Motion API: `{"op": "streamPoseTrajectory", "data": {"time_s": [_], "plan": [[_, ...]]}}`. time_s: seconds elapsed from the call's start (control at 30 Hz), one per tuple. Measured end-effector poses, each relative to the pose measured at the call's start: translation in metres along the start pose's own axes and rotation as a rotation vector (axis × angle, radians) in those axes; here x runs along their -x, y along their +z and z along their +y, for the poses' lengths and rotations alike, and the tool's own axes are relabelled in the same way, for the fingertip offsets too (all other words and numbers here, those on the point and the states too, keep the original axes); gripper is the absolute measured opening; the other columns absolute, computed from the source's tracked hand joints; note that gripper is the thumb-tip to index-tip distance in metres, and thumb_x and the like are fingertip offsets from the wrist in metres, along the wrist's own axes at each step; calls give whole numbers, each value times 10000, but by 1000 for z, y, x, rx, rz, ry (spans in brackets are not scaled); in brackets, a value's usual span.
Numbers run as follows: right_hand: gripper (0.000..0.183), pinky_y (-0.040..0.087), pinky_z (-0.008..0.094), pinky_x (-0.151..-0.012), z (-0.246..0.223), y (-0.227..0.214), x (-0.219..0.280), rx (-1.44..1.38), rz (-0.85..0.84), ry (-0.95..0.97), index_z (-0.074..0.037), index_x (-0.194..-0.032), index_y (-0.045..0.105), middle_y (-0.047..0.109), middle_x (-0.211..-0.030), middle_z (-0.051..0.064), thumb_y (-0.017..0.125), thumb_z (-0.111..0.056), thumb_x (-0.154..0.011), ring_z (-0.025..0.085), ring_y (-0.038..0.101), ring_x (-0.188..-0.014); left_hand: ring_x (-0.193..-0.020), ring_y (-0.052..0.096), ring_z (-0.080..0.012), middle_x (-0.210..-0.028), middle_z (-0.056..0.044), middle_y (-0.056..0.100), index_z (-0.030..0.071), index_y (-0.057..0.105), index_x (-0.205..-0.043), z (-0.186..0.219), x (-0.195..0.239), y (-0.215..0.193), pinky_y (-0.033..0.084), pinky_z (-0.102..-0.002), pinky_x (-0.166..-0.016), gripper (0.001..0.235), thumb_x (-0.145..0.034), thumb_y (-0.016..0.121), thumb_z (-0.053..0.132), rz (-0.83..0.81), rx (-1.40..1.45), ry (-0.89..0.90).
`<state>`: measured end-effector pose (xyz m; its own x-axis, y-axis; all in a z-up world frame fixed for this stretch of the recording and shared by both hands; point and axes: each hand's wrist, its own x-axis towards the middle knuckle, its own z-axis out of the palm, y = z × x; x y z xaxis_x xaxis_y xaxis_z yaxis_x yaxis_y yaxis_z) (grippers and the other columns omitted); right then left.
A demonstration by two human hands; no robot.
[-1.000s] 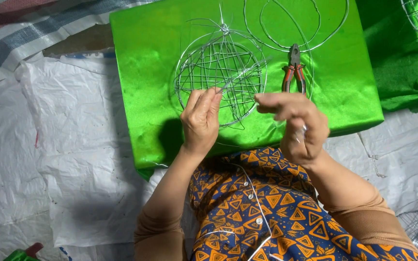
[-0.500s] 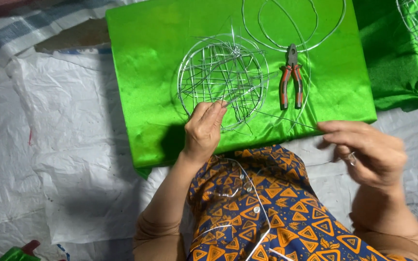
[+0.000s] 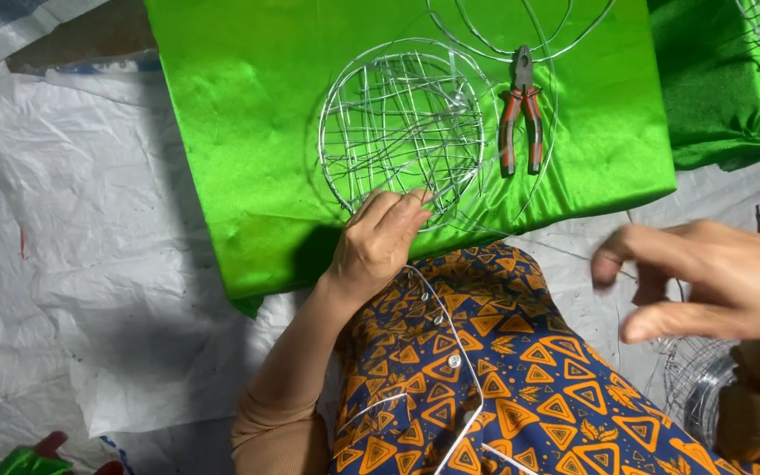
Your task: The person assembles a wire frame by hand and with pliers. They wrap thin wire around circular metal structures, securing the connections by twisting the wire and using pliers to cut it to size.
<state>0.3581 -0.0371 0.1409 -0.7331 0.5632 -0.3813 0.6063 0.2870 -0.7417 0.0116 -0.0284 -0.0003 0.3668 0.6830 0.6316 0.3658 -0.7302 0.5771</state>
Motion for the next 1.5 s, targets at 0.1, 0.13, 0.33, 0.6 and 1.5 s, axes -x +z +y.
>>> {"op": "streamPoseTrajectory", "data": {"time_s": [0.1,0.13,0.33,0.6,1.5], "plan": [[851,828,251,-586,-28,-5,-38,40,-379,418,-451,-1464,408,836,-1216,-210,612,-783,-707,10,979,-666,-816,664,-252,-925,-159,672,-109,605,-1201,-5,7,7,667,-335,-772,341,-913,785,-71,-16,24,-14],[846,799,314,-607,-38,-4,-51,56,-246,406,-380,-1494,389,820,-1237,-152,628,-688,-743,80,961,-697,-794,651,-240,-910,-140,666,-86,593,-1256,-9,12,10,655,-329,-721,342,-957,748,-27,-20,12,4],[112,551,406,-433,-29,24,-86,359,110,54,-126,-1015,606,661,-629,42,605,-237,-1006,241,666,-472,-759,618,-226,-907,-84,675,-9,540,-1409,-6,14,5,584,-358,-654,441,-1007,716,-48,-61,-34,30],[47,356,310,-313,-26,40,-88,531,495,-355,-88,-1043,635,476,-496,-32,616,-126,-1025,122,445,-355,-611,581,-170,-751,-43,632,-6,643,-1293,-4,14,9,549,-323,-496,262,-1040,680,51,-24,-118,45],[556,516,579,-909,75,39,-127,-30,558,413,-104,-961,789,759,-904,192,420,-471,-1157,446,712,-1012,-704,417,-155,-851,30,636,213,737,-1188,-46,67,48,417,-337,-756,216,-975,705,219,426,-494,356]]}}
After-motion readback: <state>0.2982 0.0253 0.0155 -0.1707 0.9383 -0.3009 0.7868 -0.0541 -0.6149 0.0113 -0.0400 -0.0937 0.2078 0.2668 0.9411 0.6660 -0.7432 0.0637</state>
